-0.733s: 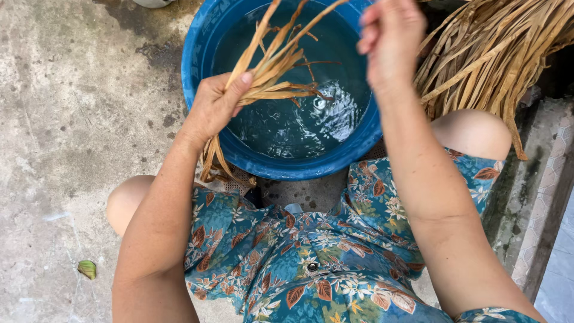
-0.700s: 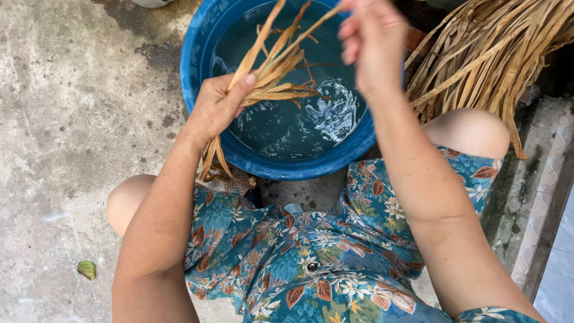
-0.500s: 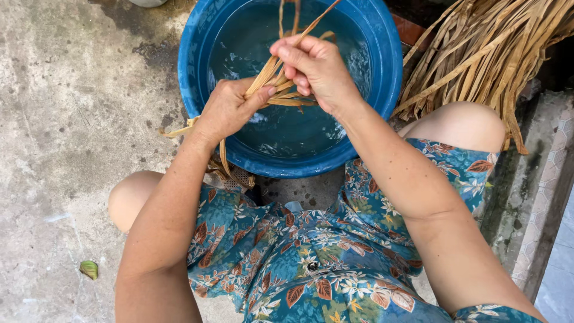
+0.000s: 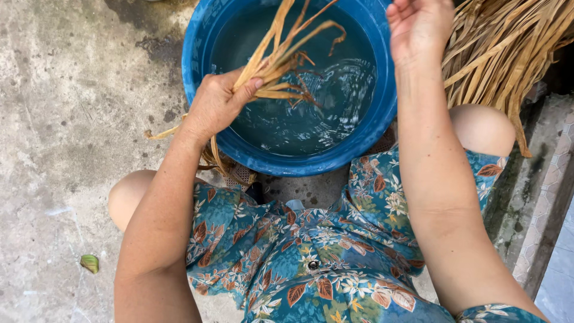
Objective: The person sits on a concrete floor and repeatedly submerges, agitates, and wrings long dried plant strips in a blue basin of water. They handle the strips by hand, occasionally lifting them out of the water and placing them back in, while a pile of dry strips rests nearby.
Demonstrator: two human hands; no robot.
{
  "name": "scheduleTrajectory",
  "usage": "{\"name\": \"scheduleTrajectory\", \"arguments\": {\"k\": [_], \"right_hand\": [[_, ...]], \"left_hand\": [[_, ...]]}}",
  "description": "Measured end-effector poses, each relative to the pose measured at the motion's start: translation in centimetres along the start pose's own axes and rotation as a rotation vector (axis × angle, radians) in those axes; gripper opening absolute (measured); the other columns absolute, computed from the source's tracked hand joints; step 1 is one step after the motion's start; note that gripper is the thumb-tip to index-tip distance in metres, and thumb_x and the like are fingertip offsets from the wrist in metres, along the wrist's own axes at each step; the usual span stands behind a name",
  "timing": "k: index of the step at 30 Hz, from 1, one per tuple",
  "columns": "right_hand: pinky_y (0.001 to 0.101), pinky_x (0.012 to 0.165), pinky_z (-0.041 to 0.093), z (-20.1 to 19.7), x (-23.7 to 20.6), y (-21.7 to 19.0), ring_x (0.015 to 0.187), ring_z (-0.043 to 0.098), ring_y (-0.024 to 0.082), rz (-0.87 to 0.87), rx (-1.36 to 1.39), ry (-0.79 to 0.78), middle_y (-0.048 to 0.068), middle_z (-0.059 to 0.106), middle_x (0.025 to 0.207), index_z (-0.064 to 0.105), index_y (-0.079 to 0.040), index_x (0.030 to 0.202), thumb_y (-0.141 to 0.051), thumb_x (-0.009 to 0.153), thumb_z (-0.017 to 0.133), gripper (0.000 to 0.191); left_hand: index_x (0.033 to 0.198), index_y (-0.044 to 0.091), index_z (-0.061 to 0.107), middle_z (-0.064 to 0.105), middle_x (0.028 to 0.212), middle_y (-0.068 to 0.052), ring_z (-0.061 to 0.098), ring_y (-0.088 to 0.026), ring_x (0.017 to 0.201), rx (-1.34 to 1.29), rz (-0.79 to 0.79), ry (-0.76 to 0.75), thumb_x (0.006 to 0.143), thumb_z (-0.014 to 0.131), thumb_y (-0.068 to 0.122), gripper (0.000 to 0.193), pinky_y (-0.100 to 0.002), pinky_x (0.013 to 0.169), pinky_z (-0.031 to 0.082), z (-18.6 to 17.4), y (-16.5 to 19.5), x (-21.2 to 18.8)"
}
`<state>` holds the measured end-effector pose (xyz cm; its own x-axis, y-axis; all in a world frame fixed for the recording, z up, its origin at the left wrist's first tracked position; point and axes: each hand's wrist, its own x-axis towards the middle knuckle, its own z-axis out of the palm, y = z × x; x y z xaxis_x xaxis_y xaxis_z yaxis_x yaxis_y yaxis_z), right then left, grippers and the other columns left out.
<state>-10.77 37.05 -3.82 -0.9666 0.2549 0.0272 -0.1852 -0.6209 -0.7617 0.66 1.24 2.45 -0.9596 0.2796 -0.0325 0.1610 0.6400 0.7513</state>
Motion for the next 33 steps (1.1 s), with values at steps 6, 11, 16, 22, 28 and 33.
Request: {"name": "scheduleTrajectory", "arguments": {"k": [6, 11, 16, 22, 28, 33], "right_hand": [[0.0187, 0.046, 0.038, 5.4, -7.2, 0.5, 0.057, 0.055, 0.004, 0.088, -0.553, -0.400, 0.003, 0.067, 0.077, 0.076, -0.004, 0.111, -0.021, 0.109, 0.061, 0.023], [0.0173, 0.055, 0.047, 9.0, -9.2, 4.0, 0.067, 0.056, 0.000, 0.037, -0.715, -0.686, -0.002, 0.073, 0.105, 0.076, -0.001, 0.106, -0.026, 0.109, 0.074, 0.026], [0.0181, 0.039, 0.024, 8.4, -8.1, 4.0, 0.043, 0.035, 0.000, 0.420, -0.563, -0.349, -0.006, 0.050, 0.058, 0.078, -0.007, 0.097, -0.029, 0.097, 0.075, 0.023], [0.0215, 0.044, 0.028, 1.9, -2.8, 4.0, 0.048, 0.038, 0.003, 0.355, -0.211, -0.083, -0.006, 0.052, 0.064, 0.074, -0.007, 0.100, -0.025, 0.101, 0.075, 0.018], [0.0326, 0.052, 0.042, -3.8, 2.3, 3.0, 0.057, 0.054, 0.015, 0.179, 0.068, 0.163, 0.006, 0.065, 0.075, 0.065, -0.005, 0.092, -0.014, 0.102, 0.071, 0.015], [0.0248, 0.050, 0.044, 0.5, -2.3, 3.1, 0.059, 0.054, 0.007, 0.235, -0.191, -0.117, 0.002, 0.065, 0.078, 0.072, -0.007, 0.103, -0.021, 0.104, 0.069, 0.015]], "left_hand": [[0.133, 0.020, 0.073, 0.072, 0.073, -0.010, 0.069, -0.030, 0.065, 0.319, 0.236, 0.106, 0.107, 0.063, 0.038, 0.034, -0.044, 0.063, 0.056, 0.9, -0.1, 0.3], [0.139, 0.022, 0.069, 0.071, 0.073, -0.007, 0.068, -0.028, 0.058, 0.576, 0.387, 0.115, 0.101, 0.065, 0.034, 0.040, -0.041, 0.055, 0.056, 2.3, 0.1, 0.4], [0.141, 0.018, 0.064, 0.072, 0.075, -0.005, 0.068, -0.026, 0.059, 0.569, 0.408, 0.090, 0.103, 0.065, 0.038, 0.043, -0.040, 0.057, 0.056, 2.6, 0.3, 0.4], [0.138, 0.015, 0.069, 0.070, 0.071, -0.011, 0.068, -0.028, 0.059, 0.435, 0.279, 0.097, 0.104, 0.065, 0.039, 0.042, -0.042, 0.058, 0.056, 1.6, -0.8, 0.1], [0.113, 0.013, 0.080, 0.068, 0.068, -0.001, 0.058, -0.011, 0.056, -0.105, -0.044, 0.028, 0.102, 0.071, 0.036, 0.027, -0.029, 0.052, 0.048, -0.8, -2.7, 0.2], [0.103, 0.007, 0.078, 0.060, 0.066, 0.004, 0.050, -0.005, 0.056, -0.374, -0.138, 0.064, 0.103, 0.074, 0.030, 0.023, -0.023, 0.051, 0.041, -2.5, -3.6, 0.4]]}}
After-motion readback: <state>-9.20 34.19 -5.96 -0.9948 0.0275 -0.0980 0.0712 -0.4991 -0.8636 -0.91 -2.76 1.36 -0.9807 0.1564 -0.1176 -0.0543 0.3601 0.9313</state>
